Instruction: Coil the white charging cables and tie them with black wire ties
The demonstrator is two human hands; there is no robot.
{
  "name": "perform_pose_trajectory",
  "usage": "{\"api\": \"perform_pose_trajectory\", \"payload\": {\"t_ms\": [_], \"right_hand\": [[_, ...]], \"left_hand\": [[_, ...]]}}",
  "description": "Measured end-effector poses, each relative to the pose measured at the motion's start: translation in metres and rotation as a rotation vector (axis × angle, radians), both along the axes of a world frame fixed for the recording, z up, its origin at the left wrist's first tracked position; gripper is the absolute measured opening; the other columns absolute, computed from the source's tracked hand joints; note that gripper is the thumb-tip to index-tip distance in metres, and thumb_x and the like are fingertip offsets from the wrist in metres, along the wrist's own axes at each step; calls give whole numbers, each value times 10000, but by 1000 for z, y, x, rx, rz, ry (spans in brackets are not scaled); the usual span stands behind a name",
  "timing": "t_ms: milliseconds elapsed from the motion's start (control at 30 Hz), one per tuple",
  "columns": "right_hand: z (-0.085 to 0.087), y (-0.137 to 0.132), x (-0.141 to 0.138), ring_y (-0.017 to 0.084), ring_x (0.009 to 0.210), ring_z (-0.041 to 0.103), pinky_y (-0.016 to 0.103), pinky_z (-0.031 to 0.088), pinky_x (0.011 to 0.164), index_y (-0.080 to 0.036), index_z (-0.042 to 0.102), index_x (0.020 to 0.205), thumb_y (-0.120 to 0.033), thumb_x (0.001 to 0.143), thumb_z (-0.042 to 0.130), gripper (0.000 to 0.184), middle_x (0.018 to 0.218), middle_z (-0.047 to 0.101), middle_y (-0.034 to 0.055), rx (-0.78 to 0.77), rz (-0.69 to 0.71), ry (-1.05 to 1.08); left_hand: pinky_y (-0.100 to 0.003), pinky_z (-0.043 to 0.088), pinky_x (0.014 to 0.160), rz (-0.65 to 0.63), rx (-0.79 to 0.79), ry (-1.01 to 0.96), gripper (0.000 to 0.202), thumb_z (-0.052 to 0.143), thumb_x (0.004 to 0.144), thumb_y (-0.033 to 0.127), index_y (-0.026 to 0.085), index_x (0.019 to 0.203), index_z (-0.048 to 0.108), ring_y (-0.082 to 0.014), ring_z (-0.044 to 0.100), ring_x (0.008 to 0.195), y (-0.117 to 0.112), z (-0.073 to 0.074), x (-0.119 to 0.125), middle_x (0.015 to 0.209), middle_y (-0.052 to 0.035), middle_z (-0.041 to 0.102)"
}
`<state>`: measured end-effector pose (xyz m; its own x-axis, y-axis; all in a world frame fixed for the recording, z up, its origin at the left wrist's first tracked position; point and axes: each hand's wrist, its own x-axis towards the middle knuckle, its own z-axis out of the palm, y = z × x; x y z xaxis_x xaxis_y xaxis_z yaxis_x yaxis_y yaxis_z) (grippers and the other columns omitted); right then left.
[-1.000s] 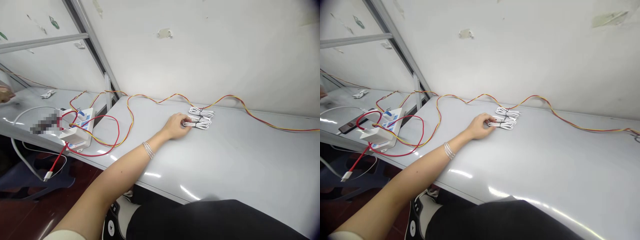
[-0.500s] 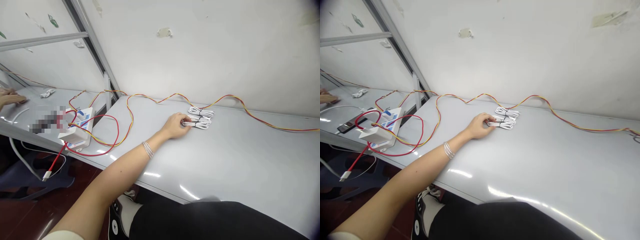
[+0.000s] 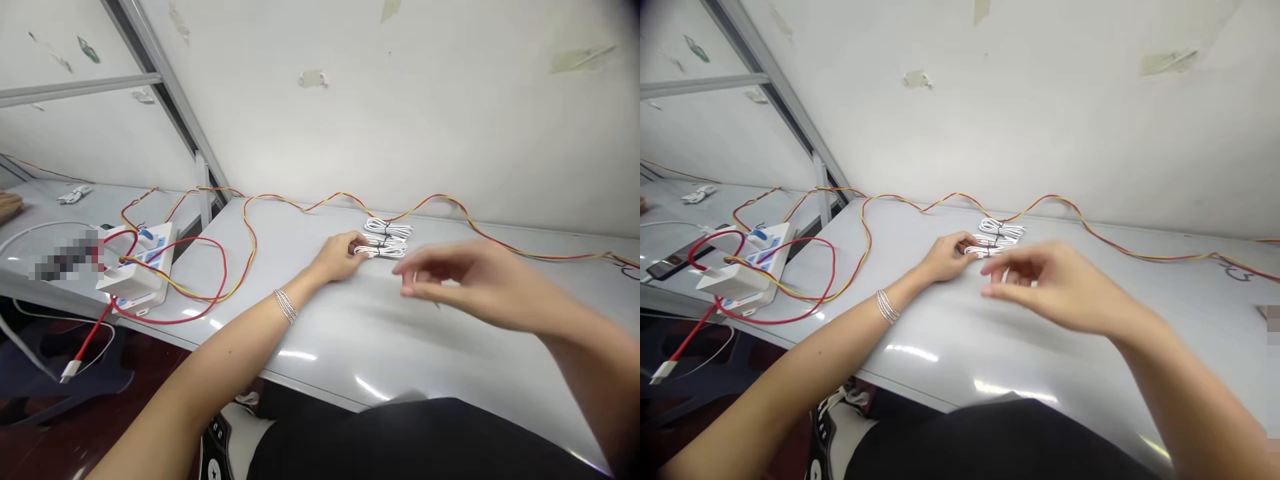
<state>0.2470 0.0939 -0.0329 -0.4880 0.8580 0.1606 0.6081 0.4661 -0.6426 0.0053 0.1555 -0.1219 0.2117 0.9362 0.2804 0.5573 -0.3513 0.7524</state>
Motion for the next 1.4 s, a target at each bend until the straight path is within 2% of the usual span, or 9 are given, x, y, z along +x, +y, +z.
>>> {"api": "perform_pose_trajectory", "payload": {"t_ms": [133,233,333,500,633,800,1200,1300,1400], "right_hand": [[-33,62,-35,184,720,598,328,464,686,-204,722,1000,-352,744,780,302,888,679,54,186,-104,-138],[-64,72,-34,197,752,601,331,468,714,-181,719,1012,-389,779,732,313,904,656,73,210,-127,-101],[-77,66,-28,194,750,592,335,467,723,-180,729,1026,-353,832,669,266,917,648,85,214,-166,-90],[-73,65,-27,184,738,580,320,447,713,-174,732,942,-333,894,600,213,841,646,68,178,-149,-96],[-73,66,-28,183,730,575,310,429,700,-159,722,1004,-330,896,597,238,858,658,76,192,-161,-123],[-71,63,-28,189,735,577,306,424,696,-145,731,1082,-357,896,611,306,881,673,93,155,-130,-172],[-68,61,-31,156,649,546,281,385,630,-162,754,1048,-386,891,609,309,747,653,45,36,-190,-143],[-69,61,-32,147,624,531,276,374,612,-169,740,1114,-374,858,641,342,736,642,32,24,-200,-165],[-70,60,-33,148,620,531,271,368,601,-167,733,1098,-344,835,664,325,732,642,34,36,-208,-185]], "left_hand": [[-306,510,800,5,-9,11,186,652,849,225,173,1025,685,-158,617,797,1,0,0,965,-39,738],[-306,507,800,0,-10,6,171,616,865,220,184,1017,685,-158,622,793,3,-1,0,959,-34,741],[-308,505,801,-2,-10,0,164,589,872,218,183,1000,685,-162,628,805,3,-1,0,965,-40,744],[-302,513,806,-47,-12,-39,288,692,803,305,174,1059,672,-166,634,833,3,0,-3,1003,-57,733],[-310,507,832,-85,-5,-3,388,782,711,282,181,1072,685,-169,620,850,2,0,-5,1048,-48,733],[-302,492,780,-35,-15,4,244,702,803,291,188,1023,724,-158,603,788,1,1,-4,997,-40,748],[-281,462,668,-16,-43,-13,317,657,847,433,182,1025,737,-131,554,660,2,-1,-5,888,-39,736],[-285,497,738,-22,-11,-19,291,702,809,373,185,1030,728,-133,582,723,1,0,-5,965,-45,728],[-313,527,829,24,49,9,409,765,744,313,204,1133,702,-147,613,824,0,2,-5,1149,-77,665]]}}
